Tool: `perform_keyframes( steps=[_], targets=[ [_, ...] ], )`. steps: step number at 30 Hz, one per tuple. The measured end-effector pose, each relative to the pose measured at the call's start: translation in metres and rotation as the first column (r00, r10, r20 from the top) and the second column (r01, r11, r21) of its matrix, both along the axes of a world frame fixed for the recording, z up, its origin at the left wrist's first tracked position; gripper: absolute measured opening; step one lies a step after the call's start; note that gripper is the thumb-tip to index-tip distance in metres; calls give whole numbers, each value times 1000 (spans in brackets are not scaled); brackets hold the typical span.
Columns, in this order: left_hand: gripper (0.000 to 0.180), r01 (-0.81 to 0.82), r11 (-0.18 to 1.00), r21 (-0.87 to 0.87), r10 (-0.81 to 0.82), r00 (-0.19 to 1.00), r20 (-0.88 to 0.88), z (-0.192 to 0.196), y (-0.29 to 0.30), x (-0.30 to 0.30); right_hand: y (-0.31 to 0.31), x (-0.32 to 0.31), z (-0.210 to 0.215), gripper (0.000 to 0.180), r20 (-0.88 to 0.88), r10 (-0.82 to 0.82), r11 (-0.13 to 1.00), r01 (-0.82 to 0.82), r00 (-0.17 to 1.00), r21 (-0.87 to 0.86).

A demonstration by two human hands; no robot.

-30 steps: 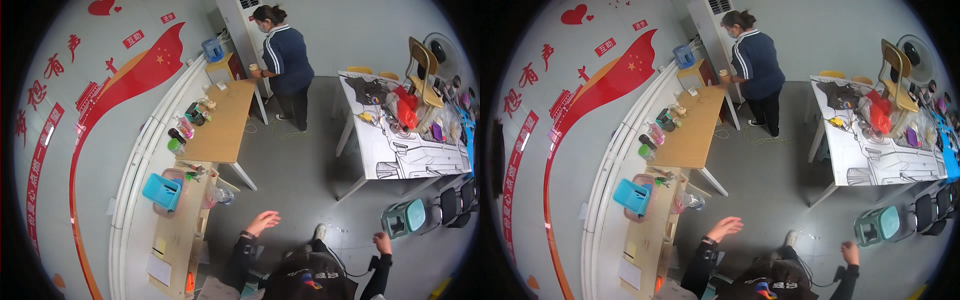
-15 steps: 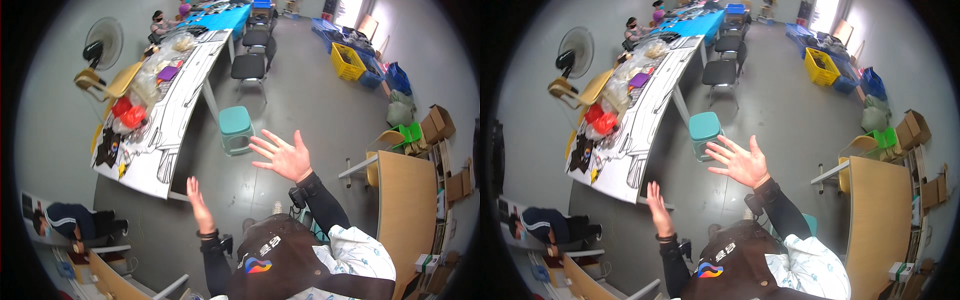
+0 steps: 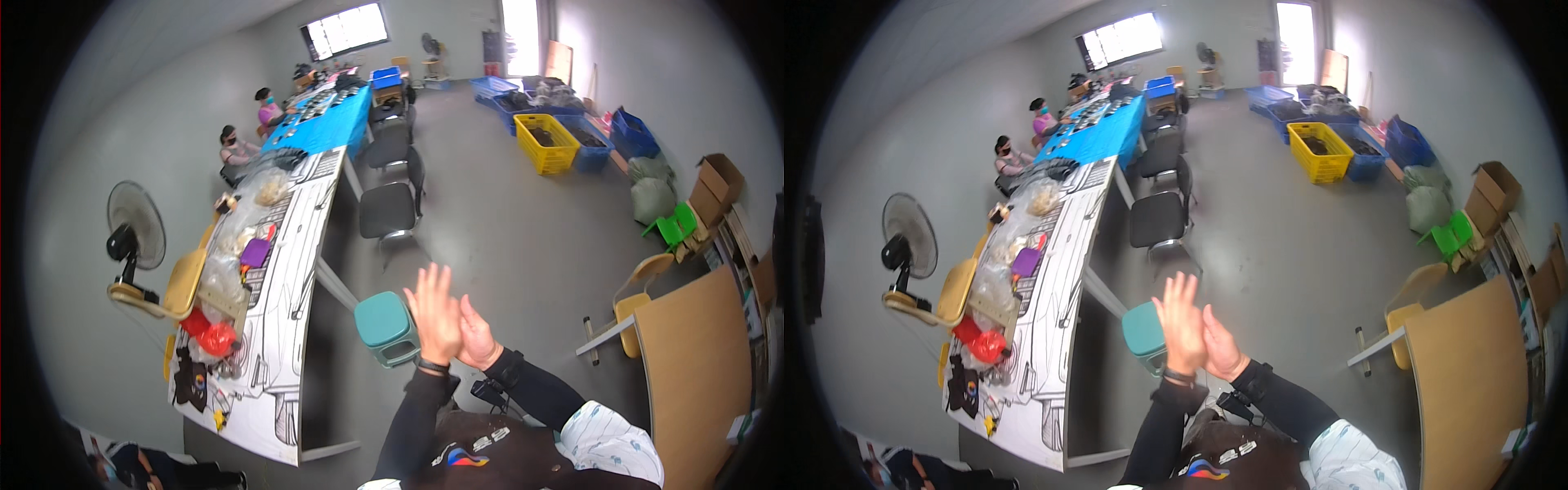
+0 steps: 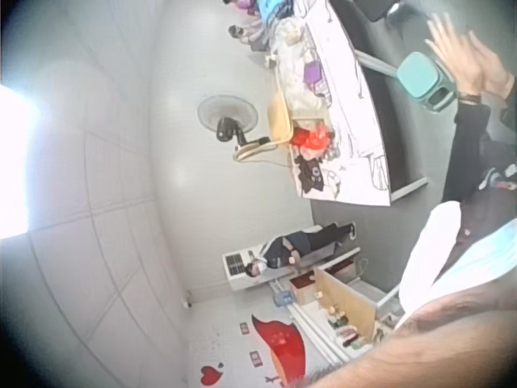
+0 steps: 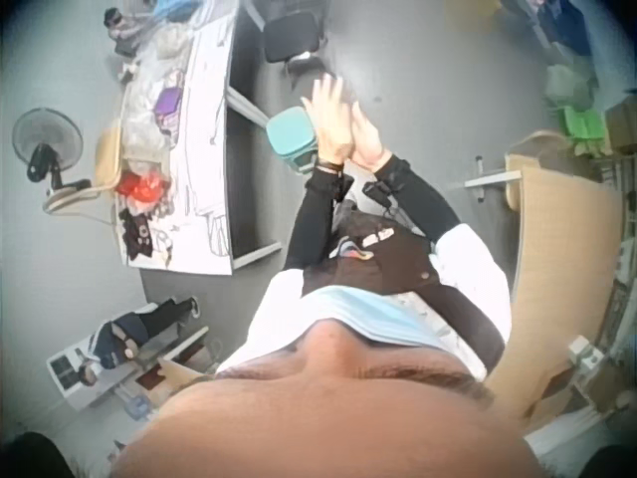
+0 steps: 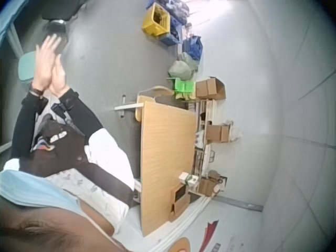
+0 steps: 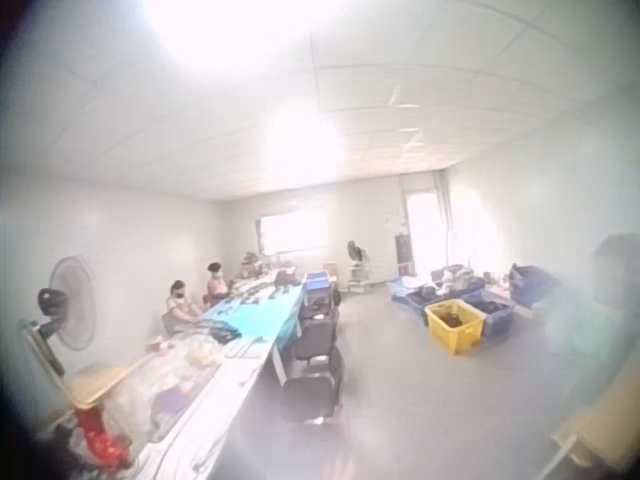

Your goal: Sort and arrange gray shoe components from a basket onto a designated template on a work table, then assist with installing a water jug.

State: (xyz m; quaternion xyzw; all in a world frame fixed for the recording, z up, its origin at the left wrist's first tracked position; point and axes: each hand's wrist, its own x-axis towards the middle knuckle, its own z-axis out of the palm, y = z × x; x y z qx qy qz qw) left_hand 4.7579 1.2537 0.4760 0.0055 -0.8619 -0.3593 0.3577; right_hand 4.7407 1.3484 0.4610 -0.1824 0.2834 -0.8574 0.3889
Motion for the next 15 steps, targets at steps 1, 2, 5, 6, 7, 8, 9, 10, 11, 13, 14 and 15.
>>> perform_keyframes(
  steps=[1,2,5,6,7,8,9,10,11,13,14,15],
  targets=[
    [55,2,995,96,-1,1000,-16,7,-9,-21,-4,-20,-13,79,-37,52,996,-54,998,-65],
    [53,71,973,220,-49,993,-106,-5,-36,-44,-17,-27,-4,75,-165,33,997,-44,986,-63],
    [58,220,767,603,-50,957,-287,-13,-82,-94,-52,-64,3,71,-560,4,995,52,829,83],
    [59,225,798,559,-50,949,-311,-14,-86,-110,-57,-81,1,70,-685,-12,983,135,729,126],
    [61,222,825,520,-44,942,-333,-7,-83,-124,-58,-94,13,70,-798,-31,964,229,602,135],
    [63,296,728,619,-109,941,-322,0,-74,-139,-56,-105,24,69,-795,-83,968,237,601,78],
    [64,349,615,707,-173,935,-311,13,-62,-148,-53,-119,29,69,-822,-128,956,290,555,46],
    [66,415,575,705,-269,910,-317,16,-59,-158,-56,-138,31,68,-831,-177,945,328,528,7],
    [66,421,571,705,-279,907,-316,13,-54,-172,-58,-161,29,70,-836,-190,931,364,514,12],
    [66,465,536,704,-372,879,-297,2,-53,-188,-71,-202,25,75,-843,-167,912,406,512,66],
    [69,496,489,718,-438,851,-289,-7,-58,-195,-78,-228,22,71,-849,-148,924,378,507,65],
    [66,440,432,787,-401,876,-269,-13,-61,-190,-94,-244,18,71,-801,-94,962,262,591,79]
  ],
)
